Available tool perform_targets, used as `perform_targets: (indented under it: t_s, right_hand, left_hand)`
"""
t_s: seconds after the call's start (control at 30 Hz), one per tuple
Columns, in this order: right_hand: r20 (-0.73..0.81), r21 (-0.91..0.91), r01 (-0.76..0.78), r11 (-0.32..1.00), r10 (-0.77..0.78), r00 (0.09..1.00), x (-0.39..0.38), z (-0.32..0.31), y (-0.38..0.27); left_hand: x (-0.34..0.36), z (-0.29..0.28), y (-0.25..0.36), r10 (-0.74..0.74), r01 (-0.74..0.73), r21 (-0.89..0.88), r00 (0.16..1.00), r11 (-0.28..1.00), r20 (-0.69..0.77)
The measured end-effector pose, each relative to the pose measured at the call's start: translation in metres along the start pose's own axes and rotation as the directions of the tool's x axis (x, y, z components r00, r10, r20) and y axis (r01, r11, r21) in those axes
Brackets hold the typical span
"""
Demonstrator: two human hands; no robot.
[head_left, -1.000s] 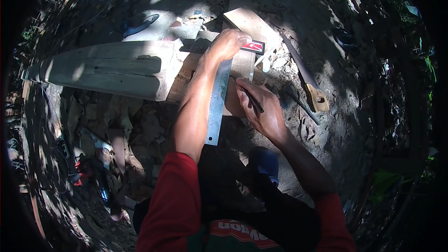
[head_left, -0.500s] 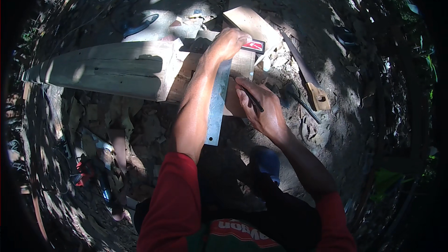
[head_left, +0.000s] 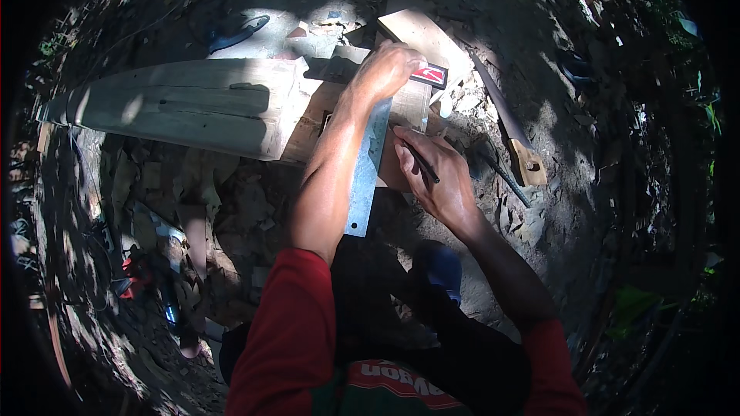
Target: The person measures a wooden beam with a square and a pencil before using a circular saw to cut the wood.
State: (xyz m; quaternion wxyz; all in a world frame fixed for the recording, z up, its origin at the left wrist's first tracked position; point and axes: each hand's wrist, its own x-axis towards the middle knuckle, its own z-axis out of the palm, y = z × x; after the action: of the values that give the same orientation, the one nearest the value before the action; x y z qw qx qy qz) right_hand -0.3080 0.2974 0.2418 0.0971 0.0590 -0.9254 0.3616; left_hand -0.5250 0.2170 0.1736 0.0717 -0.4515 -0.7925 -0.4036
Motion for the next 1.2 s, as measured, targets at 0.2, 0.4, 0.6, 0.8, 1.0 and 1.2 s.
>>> perform_targets:
  t_s: [0.2,0.4,0.6,0.8,1.0,1.2]
  right_hand:
    - [0.001,-0.001,-0.058,0.998,0.058,0.998,0.003,0.0,-0.007]
    - [-0.01,0.016,-0.042,0.999,0.042,0.999,0.004,0.0,-0.009]
    - [0.072,-0.114,0.013,0.993,-0.005,0.997,-0.009,-0.001,-0.017]
    - [0.188,-0.031,0.113,0.993,-0.105,0.976,-0.037,-0.005,-0.032]
    - [0.487,0.042,0.046,0.998,-0.06,0.871,-0.061,-0.018,-0.048]
    - [0.194,0.349,-0.201,0.915,0.139,0.971,-0.049,-0.096,-0.055]
  left_hand:
    - [0.0,0.001,-0.001,-0.015,0.015,0.021,1.0,1.0,0.005]
    - [0.0,-0.001,0.0,-0.08,0.079,0.008,0.994,0.997,0.07]
    - [0.0,0.0,0.001,-0.072,0.071,0.015,0.995,0.997,0.072]
    - [0.0,-0.001,-0.001,-0.081,0.079,0.024,0.994,0.997,0.076]
    - [0.001,-0.002,0.002,-0.127,0.128,-0.002,0.987,0.992,0.101]
    - [0.009,-0.089,-0.017,-0.292,0.286,0.116,0.956,0.951,0.036]
